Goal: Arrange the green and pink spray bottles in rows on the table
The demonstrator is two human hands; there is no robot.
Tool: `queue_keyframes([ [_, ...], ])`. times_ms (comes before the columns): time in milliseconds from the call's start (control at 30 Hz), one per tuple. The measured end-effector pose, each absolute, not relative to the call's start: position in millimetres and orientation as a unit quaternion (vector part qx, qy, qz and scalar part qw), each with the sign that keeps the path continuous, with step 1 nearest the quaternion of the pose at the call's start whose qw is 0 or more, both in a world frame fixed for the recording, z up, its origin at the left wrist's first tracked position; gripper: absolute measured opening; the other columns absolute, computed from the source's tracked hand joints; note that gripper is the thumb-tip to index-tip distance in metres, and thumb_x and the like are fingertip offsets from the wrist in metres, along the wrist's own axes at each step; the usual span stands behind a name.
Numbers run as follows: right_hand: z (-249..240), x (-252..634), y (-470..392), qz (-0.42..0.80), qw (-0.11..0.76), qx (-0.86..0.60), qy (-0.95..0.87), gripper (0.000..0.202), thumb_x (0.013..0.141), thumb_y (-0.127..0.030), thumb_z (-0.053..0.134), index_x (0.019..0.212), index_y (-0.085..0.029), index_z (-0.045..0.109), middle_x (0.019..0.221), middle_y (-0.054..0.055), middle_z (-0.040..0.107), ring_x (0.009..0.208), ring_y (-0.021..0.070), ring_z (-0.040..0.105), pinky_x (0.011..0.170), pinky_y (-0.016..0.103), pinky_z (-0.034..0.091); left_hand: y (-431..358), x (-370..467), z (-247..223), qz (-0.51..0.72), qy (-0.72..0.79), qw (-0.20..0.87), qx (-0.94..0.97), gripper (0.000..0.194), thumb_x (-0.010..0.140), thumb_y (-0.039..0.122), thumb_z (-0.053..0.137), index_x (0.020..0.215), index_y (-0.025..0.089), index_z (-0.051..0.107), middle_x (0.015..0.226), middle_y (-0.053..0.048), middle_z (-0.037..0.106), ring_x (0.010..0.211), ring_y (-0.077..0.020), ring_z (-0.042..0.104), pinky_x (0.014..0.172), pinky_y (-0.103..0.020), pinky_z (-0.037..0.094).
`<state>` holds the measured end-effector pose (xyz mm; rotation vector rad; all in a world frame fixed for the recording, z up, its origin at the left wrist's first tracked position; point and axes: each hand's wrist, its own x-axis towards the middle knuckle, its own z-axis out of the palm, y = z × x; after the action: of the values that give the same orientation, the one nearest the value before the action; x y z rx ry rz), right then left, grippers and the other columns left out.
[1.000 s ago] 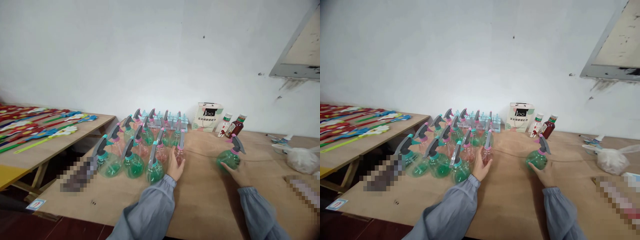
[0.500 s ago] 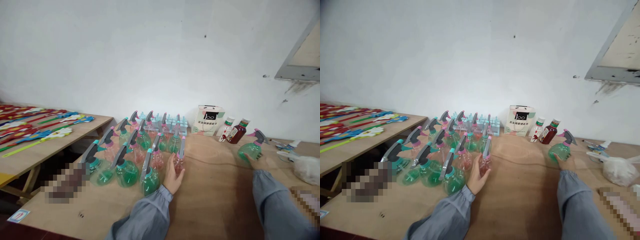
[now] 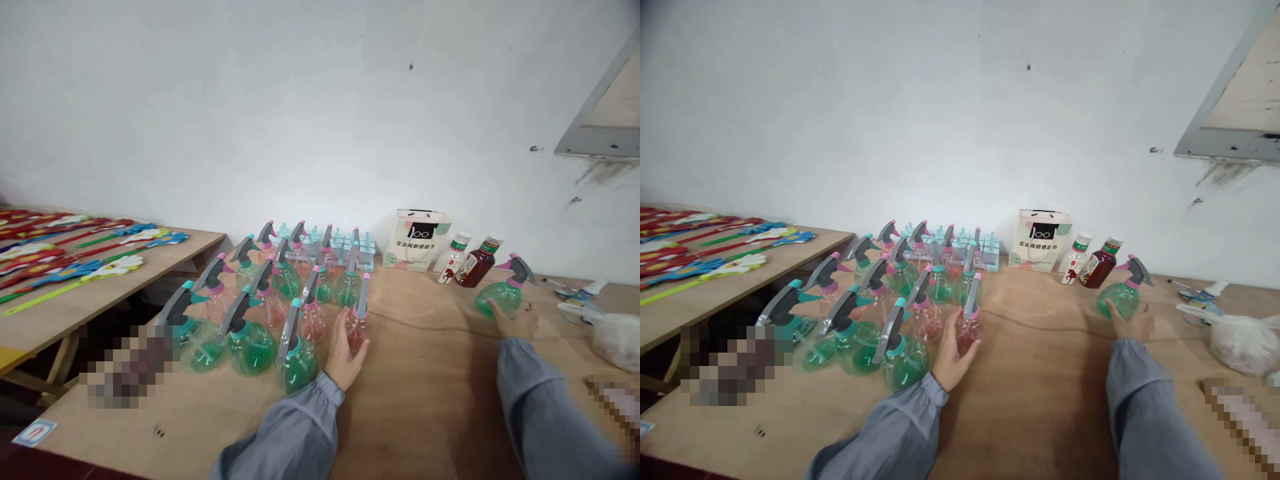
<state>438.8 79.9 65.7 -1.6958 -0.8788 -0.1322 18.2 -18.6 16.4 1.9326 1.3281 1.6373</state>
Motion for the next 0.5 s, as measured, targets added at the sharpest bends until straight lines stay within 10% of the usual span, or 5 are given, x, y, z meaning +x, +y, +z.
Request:
queue_keyframes([
  [300, 58.7, 275.3, 26.3, 0.085, 0.574, -0.474, -0.662, 0.052, 0.082, -0.052, 0.063, 0.123, -0.022, 0.052, 0.127, 0.014, 0.059, 0.123, 0.0325, 0.054, 0.107, 0.053, 0.041, -28.7, 27.5, 18.5, 0.549, 0.486, 0.109, 0.671, 0.074, 0.075, 0.039, 0.076, 0.137, 0.021, 0.041, 0.132, -0.016, 0.056, 0.124, -0.0327, 0.054, 0.103, -0.053, 0.044],
  [500, 61.6, 179.8, -11.9, 0.285, 0.527, -0.337, -0.727, 0.072, 0.080, -0.042, 0.073, 0.143, -0.030, 0.040, 0.140, 0.010, 0.054, 0.122, 0.0247, 0.058, 0.105, 0.045, 0.047, -44.2, 38.3, 19.1, 0.510, 0.499, 0.082, 0.696, 0.079, 0.066, 0.060, 0.077, 0.129, 0.021, 0.051, 0.121, -0.016, 0.061, 0.110, -0.0348, 0.060, 0.091, -0.051, 0.047],
])
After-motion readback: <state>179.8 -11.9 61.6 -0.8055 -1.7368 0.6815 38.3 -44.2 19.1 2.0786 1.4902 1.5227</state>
